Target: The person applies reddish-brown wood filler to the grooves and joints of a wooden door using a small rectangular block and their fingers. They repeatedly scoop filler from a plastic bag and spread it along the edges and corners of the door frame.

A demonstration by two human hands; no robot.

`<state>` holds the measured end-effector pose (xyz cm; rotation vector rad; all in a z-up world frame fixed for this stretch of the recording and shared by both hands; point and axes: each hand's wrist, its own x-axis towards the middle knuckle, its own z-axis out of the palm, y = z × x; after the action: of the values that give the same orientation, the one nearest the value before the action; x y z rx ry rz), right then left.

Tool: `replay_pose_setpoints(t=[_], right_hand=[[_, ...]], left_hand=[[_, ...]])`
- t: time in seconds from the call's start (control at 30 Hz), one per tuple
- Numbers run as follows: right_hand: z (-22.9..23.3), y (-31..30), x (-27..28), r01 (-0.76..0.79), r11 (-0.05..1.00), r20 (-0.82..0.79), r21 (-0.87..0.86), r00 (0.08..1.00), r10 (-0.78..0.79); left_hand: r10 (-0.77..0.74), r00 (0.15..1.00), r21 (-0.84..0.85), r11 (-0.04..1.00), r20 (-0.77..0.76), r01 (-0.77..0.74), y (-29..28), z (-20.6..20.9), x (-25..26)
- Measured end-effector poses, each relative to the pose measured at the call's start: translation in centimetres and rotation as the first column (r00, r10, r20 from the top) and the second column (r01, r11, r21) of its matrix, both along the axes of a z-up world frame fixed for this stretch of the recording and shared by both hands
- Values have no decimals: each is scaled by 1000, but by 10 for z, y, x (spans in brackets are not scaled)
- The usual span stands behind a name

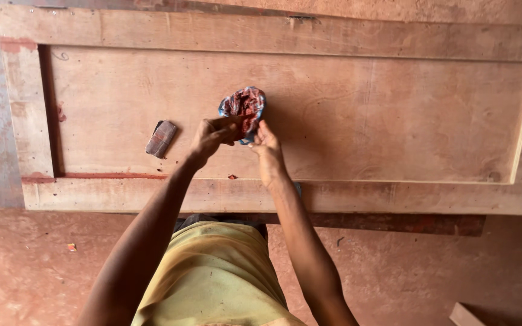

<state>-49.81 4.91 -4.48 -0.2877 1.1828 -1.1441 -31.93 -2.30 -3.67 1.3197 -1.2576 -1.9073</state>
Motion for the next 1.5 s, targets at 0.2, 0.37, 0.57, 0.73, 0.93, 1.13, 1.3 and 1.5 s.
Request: replay_pose_setpoints(t=[0.2, 0.37, 0.57, 0.73, 0.93, 1.13, 1.3, 1.5], right_hand=[[-11, -12, -37, -9, 1000, 120, -24, 993, 12], [7, -33, -82, 37, 995, 58, 94, 997, -43], [54, 1, -60, -76, 921, -363, -383, 929, -75], [77, 27, -17, -318, 899, -107, -302, 948, 299], [93, 49, 23, -422, 869, -255, -259, 897, 360], [94, 71, 73, -376, 916, -360, -139, 881, 307], [72, 95, 87, -85, 996, -274, 14, 958, 86], [23, 112, 69, 177, 905, -506, 386, 861, 47]], left_hand=[[6, 992, 70, 998, -126, 3, 7, -4, -2], [260, 911, 350, 926, -321, -141, 11, -8, 11], [320, 777, 536, 843, -543, 27, 26, 13, 32], [132, 798, 565, 773, -588, 288, 38, 29, 41], [1, 844, 631, 664, -537, 401, 35, 15, 67], [7, 766, 621, 591, -642, 515, 36, -17, 108], [117, 854, 736, 574, -507, 359, 13, -43, 163], [151, 893, 770, 579, -424, 268, -27, -64, 251]])
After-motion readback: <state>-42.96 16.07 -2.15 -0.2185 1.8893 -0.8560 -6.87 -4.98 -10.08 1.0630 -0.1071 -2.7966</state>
